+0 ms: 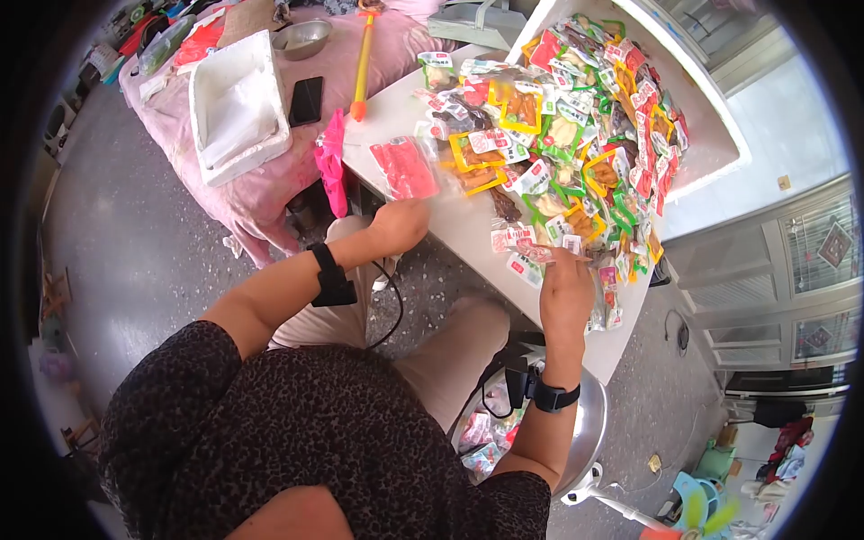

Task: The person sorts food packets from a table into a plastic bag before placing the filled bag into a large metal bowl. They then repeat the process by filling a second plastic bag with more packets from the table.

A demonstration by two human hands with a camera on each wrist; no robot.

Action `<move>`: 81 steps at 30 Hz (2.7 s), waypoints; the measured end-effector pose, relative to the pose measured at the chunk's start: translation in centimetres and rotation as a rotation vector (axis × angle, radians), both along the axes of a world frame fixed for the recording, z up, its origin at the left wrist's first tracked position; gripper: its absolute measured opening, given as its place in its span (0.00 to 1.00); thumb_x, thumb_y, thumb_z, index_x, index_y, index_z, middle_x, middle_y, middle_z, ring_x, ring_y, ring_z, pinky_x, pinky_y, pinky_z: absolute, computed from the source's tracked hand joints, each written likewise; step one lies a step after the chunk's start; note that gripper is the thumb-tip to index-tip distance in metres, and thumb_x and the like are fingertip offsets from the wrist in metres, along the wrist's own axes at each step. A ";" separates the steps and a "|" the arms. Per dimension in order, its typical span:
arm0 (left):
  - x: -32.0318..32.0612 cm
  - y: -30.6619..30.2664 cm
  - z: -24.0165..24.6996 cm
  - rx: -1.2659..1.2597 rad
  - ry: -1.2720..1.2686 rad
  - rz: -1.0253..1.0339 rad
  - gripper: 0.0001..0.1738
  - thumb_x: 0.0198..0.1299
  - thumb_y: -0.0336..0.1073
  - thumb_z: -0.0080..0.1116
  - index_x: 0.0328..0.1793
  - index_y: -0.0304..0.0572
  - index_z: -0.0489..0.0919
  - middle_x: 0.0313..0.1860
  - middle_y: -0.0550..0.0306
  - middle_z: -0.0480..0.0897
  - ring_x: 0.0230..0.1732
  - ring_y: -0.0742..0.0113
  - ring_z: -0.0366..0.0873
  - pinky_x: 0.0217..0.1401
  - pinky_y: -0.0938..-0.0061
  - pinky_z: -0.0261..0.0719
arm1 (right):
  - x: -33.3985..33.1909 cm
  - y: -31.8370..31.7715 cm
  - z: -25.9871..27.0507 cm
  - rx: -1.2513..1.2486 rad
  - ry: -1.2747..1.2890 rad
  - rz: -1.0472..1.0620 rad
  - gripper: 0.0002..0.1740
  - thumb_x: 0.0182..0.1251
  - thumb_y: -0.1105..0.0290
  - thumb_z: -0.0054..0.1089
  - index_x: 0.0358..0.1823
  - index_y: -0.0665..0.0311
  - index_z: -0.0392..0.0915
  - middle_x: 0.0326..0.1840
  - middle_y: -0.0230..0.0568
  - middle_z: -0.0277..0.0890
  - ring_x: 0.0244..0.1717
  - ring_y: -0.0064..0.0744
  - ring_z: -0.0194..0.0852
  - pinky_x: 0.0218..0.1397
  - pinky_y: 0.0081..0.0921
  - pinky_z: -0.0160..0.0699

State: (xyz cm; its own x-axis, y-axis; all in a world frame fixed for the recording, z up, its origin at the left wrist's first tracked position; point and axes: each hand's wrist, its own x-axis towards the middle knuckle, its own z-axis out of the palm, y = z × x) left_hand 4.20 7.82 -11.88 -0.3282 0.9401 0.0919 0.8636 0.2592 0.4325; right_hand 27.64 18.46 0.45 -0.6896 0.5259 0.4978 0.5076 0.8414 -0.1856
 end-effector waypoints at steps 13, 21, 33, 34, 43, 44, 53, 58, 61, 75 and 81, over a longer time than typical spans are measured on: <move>1.0 0.6 1.5 0.030 -0.099 0.049 0.10 0.46 0.32 0.42 0.33 0.34 0.70 0.34 0.41 0.74 0.37 0.47 0.73 0.39 0.61 0.71 | -0.9 4.1 -5.3 -1.342 0.554 -0.205 0.09 0.59 0.66 0.45 0.23 0.60 0.64 0.13 0.29 0.63 0.15 0.23 0.63 0.19 0.21 0.65; 0.7 0.2 0.9 0.112 -0.125 0.056 0.10 0.47 0.32 0.42 0.34 0.35 0.69 0.33 0.43 0.73 0.37 0.48 0.72 0.40 0.62 0.70 | -2.2 2.0 -11.0 -1.885 0.841 -0.325 0.07 0.59 0.66 0.45 0.23 0.55 0.64 0.15 0.28 0.64 0.19 0.26 0.65 0.24 0.26 0.68; 1.3 -0.3 -1.9 0.235 -0.027 0.062 0.10 0.46 0.32 0.45 0.38 0.47 0.71 0.32 0.50 0.72 0.35 0.52 0.72 0.33 0.63 0.72 | -3.4 0.4 -14.0 -2.058 0.898 -0.485 0.05 0.60 0.67 0.42 0.28 0.57 0.66 0.21 0.30 0.68 0.26 0.28 0.68 0.33 0.29 0.69; 1.2 -0.4 -1.8 0.269 -0.030 0.056 0.11 0.46 0.32 0.45 0.38 0.48 0.71 0.32 0.51 0.72 0.35 0.52 0.72 0.33 0.64 0.72 | -3.3 0.4 -14.0 -2.056 0.900 -0.494 0.05 0.60 0.67 0.42 0.28 0.57 0.66 0.21 0.30 0.68 0.26 0.28 0.68 0.33 0.29 0.69; 1.3 -1.4 -1.6 0.411 0.079 -0.164 0.12 0.43 0.32 0.47 0.38 0.47 0.72 0.33 0.53 0.72 0.34 0.54 0.72 0.33 0.65 0.71 | -4.7 0.3 -13.2 -2.065 1.015 -0.460 0.06 0.60 0.67 0.42 0.28 0.58 0.66 0.22 0.30 0.68 0.27 0.28 0.68 0.33 0.28 0.69; 1.3 -1.5 -1.7 0.392 0.113 -0.185 0.14 0.42 0.31 0.47 0.39 0.48 0.72 0.34 0.55 0.72 0.34 0.55 0.72 0.33 0.66 0.71 | -5.2 0.3 -13.3 -2.087 0.999 -0.431 0.06 0.60 0.66 0.42 0.28 0.58 0.66 0.22 0.30 0.68 0.27 0.28 0.68 0.33 0.29 0.69; 1.0 -1.2 -1.5 0.392 0.094 -0.126 0.13 0.42 0.31 0.47 0.38 0.48 0.72 0.33 0.53 0.72 0.35 0.55 0.71 0.36 0.66 0.71 | -7.1 -1.5 -10.6 -1.681 -0.016 -0.267 0.08 0.58 0.62 0.44 0.32 0.58 0.66 0.21 0.31 0.66 0.22 0.24 0.66 0.28 0.24 0.68; 0.9 -1.5 -0.8 0.413 0.097 -0.136 0.14 0.43 0.31 0.46 0.39 0.48 0.73 0.33 0.53 0.72 0.36 0.56 0.72 0.36 0.66 0.72 | -6.1 -1.0 -9.9 -1.349 -0.182 -0.077 0.09 0.59 0.63 0.42 0.34 0.59 0.66 0.21 0.31 0.67 0.19 0.20 0.65 0.20 0.17 0.64; 0.7 -1.7 0.0 0.354 0.114 -0.106 0.15 0.43 0.30 0.46 0.41 0.48 0.72 0.34 0.54 0.73 0.36 0.57 0.72 0.35 0.67 0.72 | -5.7 -0.8 -11.6 -1.621 0.241 0.035 0.08 0.60 0.65 0.41 0.34 0.59 0.67 0.21 0.32 0.68 0.16 0.20 0.63 0.14 0.13 0.59; 2.2 -2.6 2.5 0.339 0.070 -0.159 0.14 0.43 0.31 0.46 0.40 0.48 0.73 0.36 0.53 0.74 0.38 0.56 0.72 0.39 0.65 0.70 | -11.5 -3.9 -11.8 -1.877 0.930 -0.048 0.02 0.55 0.74 0.43 0.30 0.62 0.66 0.20 0.35 0.67 0.16 0.23 0.63 0.12 0.14 0.57; 2.0 -3.0 2.0 0.335 0.105 -0.161 0.10 0.42 0.33 0.47 0.33 0.45 0.73 0.34 0.53 0.74 0.38 0.56 0.71 0.37 0.65 0.69 | -12.9 -4.0 -12.9 -1.927 0.975 -0.036 0.06 0.51 0.79 0.40 0.31 0.65 0.66 0.24 0.39 0.67 0.19 0.26 0.65 0.15 0.18 0.62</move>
